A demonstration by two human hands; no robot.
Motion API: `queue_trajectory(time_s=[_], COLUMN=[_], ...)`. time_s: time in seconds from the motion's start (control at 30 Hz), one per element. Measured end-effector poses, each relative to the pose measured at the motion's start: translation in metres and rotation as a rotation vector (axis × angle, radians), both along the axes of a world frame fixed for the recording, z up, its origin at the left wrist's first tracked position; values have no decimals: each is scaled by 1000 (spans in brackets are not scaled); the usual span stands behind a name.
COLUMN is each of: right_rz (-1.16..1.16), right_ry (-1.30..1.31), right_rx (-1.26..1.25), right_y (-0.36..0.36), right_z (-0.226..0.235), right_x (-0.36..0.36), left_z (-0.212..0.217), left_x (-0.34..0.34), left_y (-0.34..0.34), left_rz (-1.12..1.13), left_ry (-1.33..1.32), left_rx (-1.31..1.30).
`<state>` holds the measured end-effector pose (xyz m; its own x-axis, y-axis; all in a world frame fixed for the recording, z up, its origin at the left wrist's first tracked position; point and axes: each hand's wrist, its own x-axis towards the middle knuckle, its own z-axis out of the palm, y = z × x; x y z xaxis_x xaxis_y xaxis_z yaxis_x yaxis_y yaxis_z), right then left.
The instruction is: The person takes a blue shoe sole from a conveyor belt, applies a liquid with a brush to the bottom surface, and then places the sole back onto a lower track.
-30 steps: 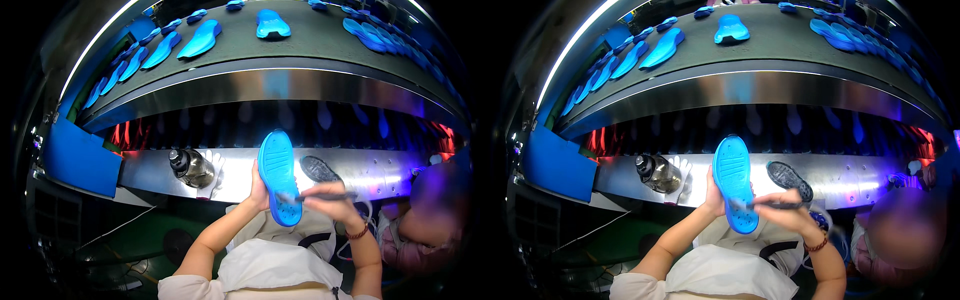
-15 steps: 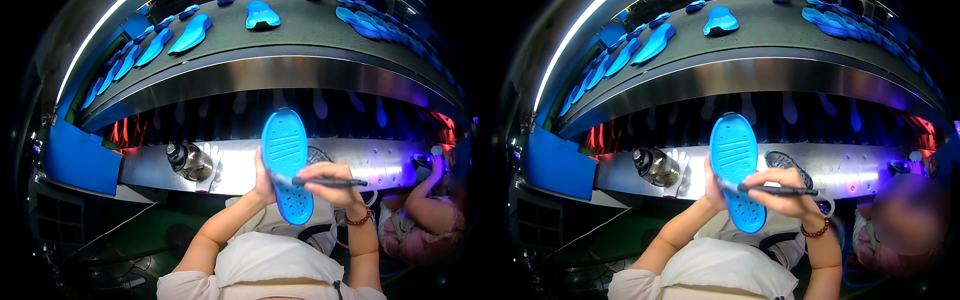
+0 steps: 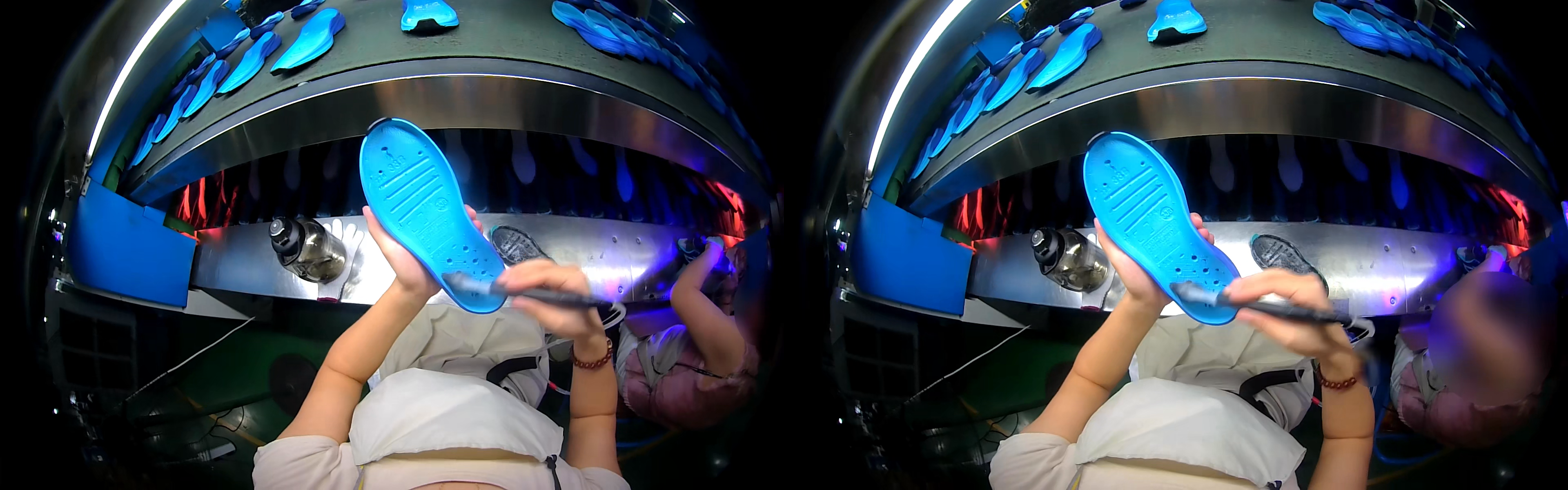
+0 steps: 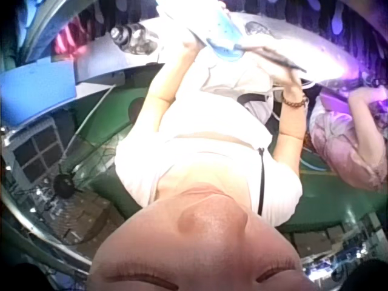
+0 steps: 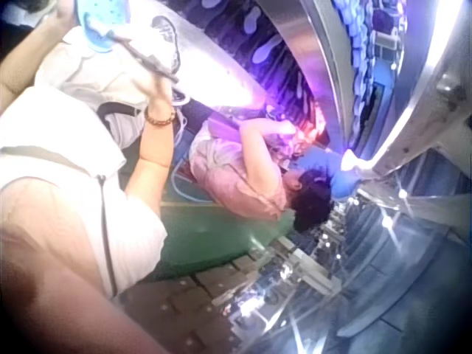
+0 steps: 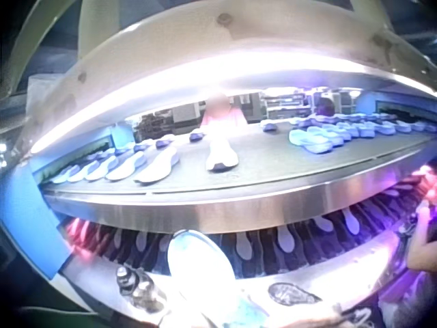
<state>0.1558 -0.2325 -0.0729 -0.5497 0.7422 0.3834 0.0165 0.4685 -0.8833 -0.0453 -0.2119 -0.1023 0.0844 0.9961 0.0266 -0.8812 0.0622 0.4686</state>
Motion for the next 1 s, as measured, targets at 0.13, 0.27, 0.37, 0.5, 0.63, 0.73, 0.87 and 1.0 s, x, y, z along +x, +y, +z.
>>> queue_trajectory(time_s=[0.13, 0.27, 0.37, 0.5, 0.63, 0.73, 0.87, 1.0], right_rz=[211, -35, 145, 64, -63, -6, 126, 71], right_ry=[77, 13, 39, 282, 603, 351, -7, -111], right_rx=[-88, -98, -65, -386, -675, -672, -427, -184], right_y=[-4, -6, -11, -7, -16, -21, -11, -6], right_z=[2, -10, -3, -15, -20, 4, 21, 21], right_x=[9, 2, -2, -1, -24, -27, -4, -14], left_z=[4, 6, 5, 15, 12, -12, -16, -6], left_x=[-13, -10, -17, -18, 11, -2, -24, -31], left_y=[-2, 0, 4, 0, -31, -30, -23, -14], left_rz=[-39, -18, -26, -66, -78, -188, -298, -573], left_ry=[15, 29, 52, -38, -138, -4, 147, 240], left_rx=[12, -9, 62, 31, 76, 89, 47, 32])
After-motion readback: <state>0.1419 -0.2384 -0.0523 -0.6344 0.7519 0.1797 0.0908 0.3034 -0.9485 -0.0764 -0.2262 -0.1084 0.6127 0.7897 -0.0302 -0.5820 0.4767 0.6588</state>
